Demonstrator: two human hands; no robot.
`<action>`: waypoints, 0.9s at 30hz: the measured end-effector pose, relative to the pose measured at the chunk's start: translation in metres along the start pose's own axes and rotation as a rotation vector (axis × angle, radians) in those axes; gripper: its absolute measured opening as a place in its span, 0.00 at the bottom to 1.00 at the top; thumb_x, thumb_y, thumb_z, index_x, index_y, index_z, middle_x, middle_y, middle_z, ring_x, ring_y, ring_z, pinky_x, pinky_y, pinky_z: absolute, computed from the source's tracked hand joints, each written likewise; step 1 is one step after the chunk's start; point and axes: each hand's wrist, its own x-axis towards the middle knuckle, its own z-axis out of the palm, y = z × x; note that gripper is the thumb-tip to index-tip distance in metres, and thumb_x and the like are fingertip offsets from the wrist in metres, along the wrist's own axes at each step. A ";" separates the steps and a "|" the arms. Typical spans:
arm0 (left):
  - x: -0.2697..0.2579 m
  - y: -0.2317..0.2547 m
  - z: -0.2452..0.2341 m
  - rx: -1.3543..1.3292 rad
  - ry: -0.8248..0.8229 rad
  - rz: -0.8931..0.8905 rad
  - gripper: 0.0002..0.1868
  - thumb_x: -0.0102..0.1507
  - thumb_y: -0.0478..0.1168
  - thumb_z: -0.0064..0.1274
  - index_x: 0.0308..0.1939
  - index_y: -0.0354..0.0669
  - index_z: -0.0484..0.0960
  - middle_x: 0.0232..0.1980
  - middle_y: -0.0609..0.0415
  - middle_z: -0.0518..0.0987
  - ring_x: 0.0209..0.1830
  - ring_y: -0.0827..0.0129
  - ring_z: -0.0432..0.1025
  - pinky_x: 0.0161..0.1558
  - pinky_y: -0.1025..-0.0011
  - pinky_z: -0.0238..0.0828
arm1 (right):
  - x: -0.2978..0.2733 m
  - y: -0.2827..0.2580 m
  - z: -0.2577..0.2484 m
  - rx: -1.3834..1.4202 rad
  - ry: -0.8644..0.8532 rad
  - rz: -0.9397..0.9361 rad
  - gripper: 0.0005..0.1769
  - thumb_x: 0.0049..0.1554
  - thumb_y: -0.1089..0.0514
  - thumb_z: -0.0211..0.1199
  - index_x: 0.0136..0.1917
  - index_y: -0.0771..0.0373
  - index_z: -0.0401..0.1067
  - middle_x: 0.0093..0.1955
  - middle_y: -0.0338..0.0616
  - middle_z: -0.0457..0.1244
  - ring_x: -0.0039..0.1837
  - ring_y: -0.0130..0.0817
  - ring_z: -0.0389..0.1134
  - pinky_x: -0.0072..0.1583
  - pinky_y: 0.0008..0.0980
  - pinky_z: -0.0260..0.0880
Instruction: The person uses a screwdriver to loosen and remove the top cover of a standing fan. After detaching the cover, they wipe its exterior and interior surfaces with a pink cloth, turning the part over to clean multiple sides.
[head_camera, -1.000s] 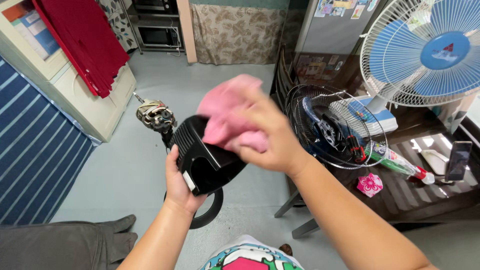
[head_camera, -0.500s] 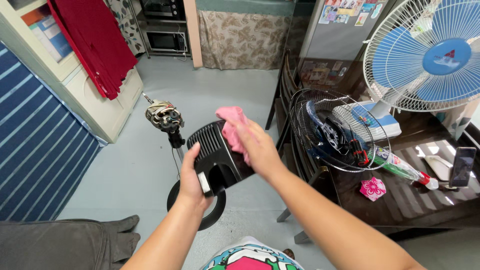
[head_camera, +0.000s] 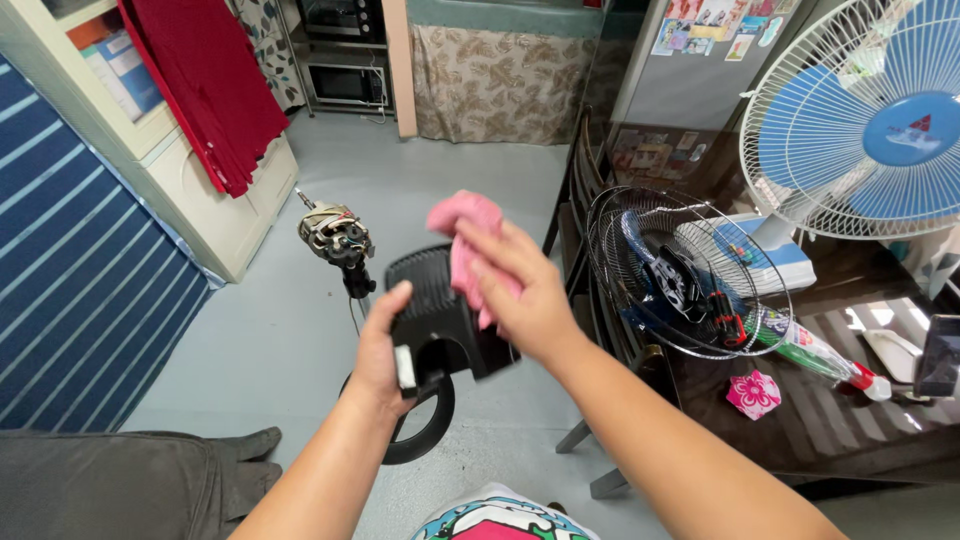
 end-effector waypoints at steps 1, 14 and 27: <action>0.003 0.006 -0.001 -0.031 0.047 0.044 0.26 0.63 0.57 0.44 0.52 0.41 0.80 0.44 0.48 0.84 0.41 0.61 0.81 0.47 0.59 0.80 | -0.009 -0.002 0.003 -0.031 -0.042 -0.011 0.21 0.63 0.60 0.58 0.69 0.61 0.73 0.73 0.57 0.60 0.70 0.44 0.67 0.68 0.36 0.66; 0.012 0.001 0.013 -0.313 -0.148 0.038 0.32 0.63 0.63 0.44 0.55 0.42 0.81 0.51 0.48 0.84 0.49 0.58 0.79 0.54 0.59 0.76 | 0.008 0.037 -0.050 0.900 -0.098 0.700 0.37 0.64 0.52 0.64 0.83 0.63 0.61 0.62 0.52 0.55 0.59 0.41 0.51 0.62 0.38 0.53; 0.050 -0.024 0.021 0.376 0.202 -0.131 0.38 0.62 0.70 0.41 0.72 0.61 0.66 0.67 0.58 0.73 0.62 0.62 0.70 0.65 0.50 0.65 | 0.005 0.058 -0.094 -0.156 0.106 0.070 0.28 0.49 0.71 0.65 0.64 0.61 0.75 0.53 0.44 0.69 0.50 0.29 0.70 0.56 0.25 0.71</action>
